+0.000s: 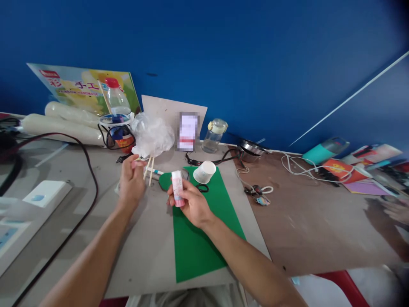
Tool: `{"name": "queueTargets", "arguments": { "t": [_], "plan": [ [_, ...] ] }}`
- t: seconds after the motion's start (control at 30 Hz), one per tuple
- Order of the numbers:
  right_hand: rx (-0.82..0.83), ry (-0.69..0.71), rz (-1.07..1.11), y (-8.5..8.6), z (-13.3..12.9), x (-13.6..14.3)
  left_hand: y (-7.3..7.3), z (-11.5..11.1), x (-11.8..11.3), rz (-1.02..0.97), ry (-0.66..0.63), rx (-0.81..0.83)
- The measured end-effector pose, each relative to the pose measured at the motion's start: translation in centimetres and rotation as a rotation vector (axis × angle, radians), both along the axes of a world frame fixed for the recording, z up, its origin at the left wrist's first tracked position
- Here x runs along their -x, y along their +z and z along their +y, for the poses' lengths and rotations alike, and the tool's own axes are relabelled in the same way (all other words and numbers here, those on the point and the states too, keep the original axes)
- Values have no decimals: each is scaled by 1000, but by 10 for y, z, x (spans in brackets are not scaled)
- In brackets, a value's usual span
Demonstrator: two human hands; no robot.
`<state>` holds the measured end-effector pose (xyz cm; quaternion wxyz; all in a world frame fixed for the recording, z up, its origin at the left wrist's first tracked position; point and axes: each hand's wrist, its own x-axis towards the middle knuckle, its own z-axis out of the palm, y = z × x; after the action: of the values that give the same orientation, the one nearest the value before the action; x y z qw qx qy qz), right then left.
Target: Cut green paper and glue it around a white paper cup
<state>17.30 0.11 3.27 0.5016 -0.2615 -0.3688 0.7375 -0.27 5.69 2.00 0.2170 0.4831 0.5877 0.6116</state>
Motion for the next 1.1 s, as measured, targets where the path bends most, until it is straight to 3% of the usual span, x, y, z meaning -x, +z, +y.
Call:
{"name": "queueTargets", "arguments": {
  "t": [0.13,0.3,0.4,0.6,0.83,1.1],
  "plan": [
    [-81,14,-45,-1,0,-3,-8,3,8,587,-29,-35],
    [-131,-136,-77,-6,5,-7,-8,-1,6,894,12,33],
    [-173,-211,-85,-6,8,-10,-2,-7,1,955,-47,29],
    [-187,-334,-63,-2,14,-16,-1,-13,-7,1100,-314,74],
    [-260,-316,-66,-5,16,-19,-11,-12,-17,1146,-303,128],
    [-363,-376,-433,-11,16,-21,-14,-12,-15,1102,-333,151]
  ]
}}
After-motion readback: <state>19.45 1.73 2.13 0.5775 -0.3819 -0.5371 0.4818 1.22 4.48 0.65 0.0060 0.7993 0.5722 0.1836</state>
